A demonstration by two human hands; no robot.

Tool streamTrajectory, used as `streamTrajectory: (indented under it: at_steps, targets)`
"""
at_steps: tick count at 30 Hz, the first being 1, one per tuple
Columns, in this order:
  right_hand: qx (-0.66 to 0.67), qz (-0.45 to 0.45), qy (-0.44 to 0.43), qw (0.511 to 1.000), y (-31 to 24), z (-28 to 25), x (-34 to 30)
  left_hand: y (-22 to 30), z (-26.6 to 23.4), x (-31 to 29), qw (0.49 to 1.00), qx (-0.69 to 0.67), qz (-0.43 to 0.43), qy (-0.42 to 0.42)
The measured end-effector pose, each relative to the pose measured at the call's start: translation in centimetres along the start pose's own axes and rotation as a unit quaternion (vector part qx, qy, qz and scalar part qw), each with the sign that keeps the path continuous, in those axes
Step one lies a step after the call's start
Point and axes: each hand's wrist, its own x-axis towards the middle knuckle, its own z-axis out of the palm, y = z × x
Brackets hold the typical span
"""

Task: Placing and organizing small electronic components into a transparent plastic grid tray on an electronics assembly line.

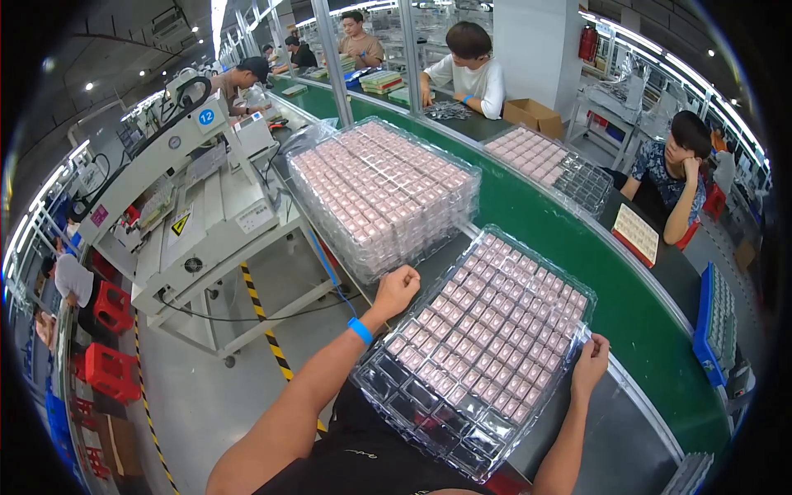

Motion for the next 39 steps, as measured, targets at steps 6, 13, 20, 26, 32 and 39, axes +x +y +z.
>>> streamTrajectory:
  at_steps: [6,13,20,26,32,39]
  targets:
    - [-0.001,0.016,-0.019,1.000,-0.8,-0.2,0.1,-0.3,0.3,0.2,1.000,0.011,-0.007,-0.013]
    - [0.013,0.004,-0.032,0.999,-1.3,0.2,0.1,-0.1,0.1,0.0,0.999,0.035,-0.011,-0.015]
    - [-0.003,0.006,-0.032,0.999,-0.8,-0.2,0.0,-0.2,0.3,-0.1,1.000,0.015,-0.017,-0.021]
    - [-0.011,0.016,-0.039,0.999,-1.0,-0.1,0.0,0.0,0.0,-0.1,1.000,-0.014,-0.013,-0.001]
    - [-0.007,0.022,-0.039,0.999,-1.0,-0.1,0.0,0.1,0.0,-0.1,0.999,-0.032,-0.008,-0.013]
    - [-0.021,0.017,-0.039,0.999,-1.3,-0.1,0.0,0.9,-0.3,-0.2,1.000,-0.014,-0.015,-0.020]
